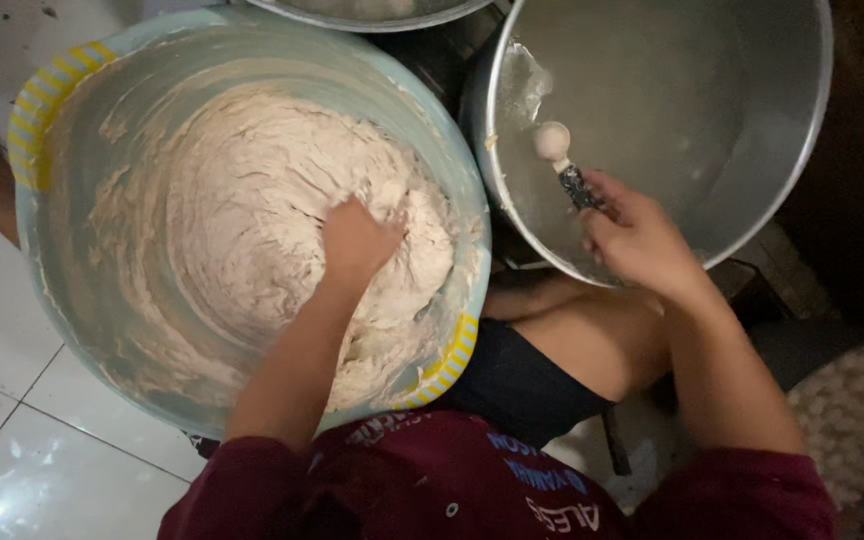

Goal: The person sits on the floor beside a large basin of thick dough batter. They scoop portions with a spoon, roll the dough into a ball between their hands, dip the ball in a water-filled basin, and place it into a tray holding many finished dough balls.

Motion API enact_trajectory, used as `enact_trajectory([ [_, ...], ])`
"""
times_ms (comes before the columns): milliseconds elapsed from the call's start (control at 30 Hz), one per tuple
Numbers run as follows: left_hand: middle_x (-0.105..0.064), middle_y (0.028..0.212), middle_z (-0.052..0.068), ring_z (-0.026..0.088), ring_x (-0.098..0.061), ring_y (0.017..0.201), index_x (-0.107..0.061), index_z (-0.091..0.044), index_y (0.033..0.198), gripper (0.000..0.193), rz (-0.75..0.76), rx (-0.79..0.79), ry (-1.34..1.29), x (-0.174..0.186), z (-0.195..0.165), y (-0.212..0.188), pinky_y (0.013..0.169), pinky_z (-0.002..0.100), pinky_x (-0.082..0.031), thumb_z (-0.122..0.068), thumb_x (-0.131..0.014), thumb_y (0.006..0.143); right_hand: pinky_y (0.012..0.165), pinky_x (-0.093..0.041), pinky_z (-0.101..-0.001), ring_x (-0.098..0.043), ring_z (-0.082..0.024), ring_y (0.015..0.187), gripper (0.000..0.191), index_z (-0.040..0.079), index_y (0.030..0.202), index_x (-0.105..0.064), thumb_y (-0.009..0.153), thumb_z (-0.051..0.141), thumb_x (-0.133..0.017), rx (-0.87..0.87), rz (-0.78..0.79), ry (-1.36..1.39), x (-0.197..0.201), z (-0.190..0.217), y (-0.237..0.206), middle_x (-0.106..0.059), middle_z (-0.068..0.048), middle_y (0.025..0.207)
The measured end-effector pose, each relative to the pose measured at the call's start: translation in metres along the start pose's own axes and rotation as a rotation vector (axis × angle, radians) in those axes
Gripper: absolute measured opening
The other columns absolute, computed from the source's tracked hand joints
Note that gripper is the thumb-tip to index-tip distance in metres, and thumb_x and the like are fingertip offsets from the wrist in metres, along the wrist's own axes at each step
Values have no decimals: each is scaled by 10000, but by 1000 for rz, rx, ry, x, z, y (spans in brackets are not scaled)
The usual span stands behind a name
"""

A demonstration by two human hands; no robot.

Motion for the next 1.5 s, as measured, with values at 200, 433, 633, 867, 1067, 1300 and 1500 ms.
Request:
enact_trajectory([
  [200,-738,850,201,422,-695,803,-776,-52,940,364,95,-248,-302,-6,-75,-33,737,499,-550,-405,-687,957,763,-541,-398,-701,-279,880,499,42,1390,-590,904,109,-677,151,-189,-396,19,14,14,-719,-209,1125],
  [433,-722,741,75,285,-713,651,-743,-72,935,111,-275,-662,-405,45,-135,-65,599,406,-536,-177,-713,918,737,-554,-359,-672,-256,875,423,14,1393,-546,976,85,-546,139,-101,126,20,18,-40,-705,-200,1118],
  [633,-711,736,98,288,-732,643,-671,-67,860,217,-136,-404,-738,38,-124,-60,618,374,-587,-195,-826,777,806,-555,-301,-722,-162,940,402,50,1398,-572,998,69,-604,491,31,-268,-35,65,-80,-747,-81,1068],
  [867,-715,755,172,373,-711,728,-708,-58,820,265,-78,-320,-610,13,-108,-48,699,439,-569,-245,-805,660,530,-468,-236,-570,-64,633,391,70,1392,-596,1007,118,-552,-17,335,257,-60,29,-60,-716,-12,928],
  [1067,-712,717,197,431,-663,676,-769,-66,799,354,-105,-207,-281,-12,-73,-36,689,519,-525,-401,-839,708,585,-482,-314,-598,-147,673,491,96,1467,-577,978,134,-609,62,18,-109,-4,31,-53,-715,-100,959],
  [1300,-714,735,127,332,-710,659,-711,-64,789,185,-158,-288,-680,6,-89,-51,633,402,-565,-210,-747,898,778,-557,-391,-731,-285,908,391,30,1361,-641,989,147,-662,309,-185,-427,17,65,-50,-728,-215,1119],
  [1500,-696,705,124,287,-717,615,-669,-43,841,259,-171,-339,-752,28,-110,-64,586,371,-573,-232,-839,792,803,-575,-360,-722,-260,977,452,63,1423,-587,979,121,-649,390,-5,-270,-25,62,-79,-734,-174,1165],
])
Point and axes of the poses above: each hand's wrist, its own y-axis towards the middle knuckle, its own x-axis out of the back of the hand, z = x × y, the point moved 10 cm from there along y, towards the middle knuckle
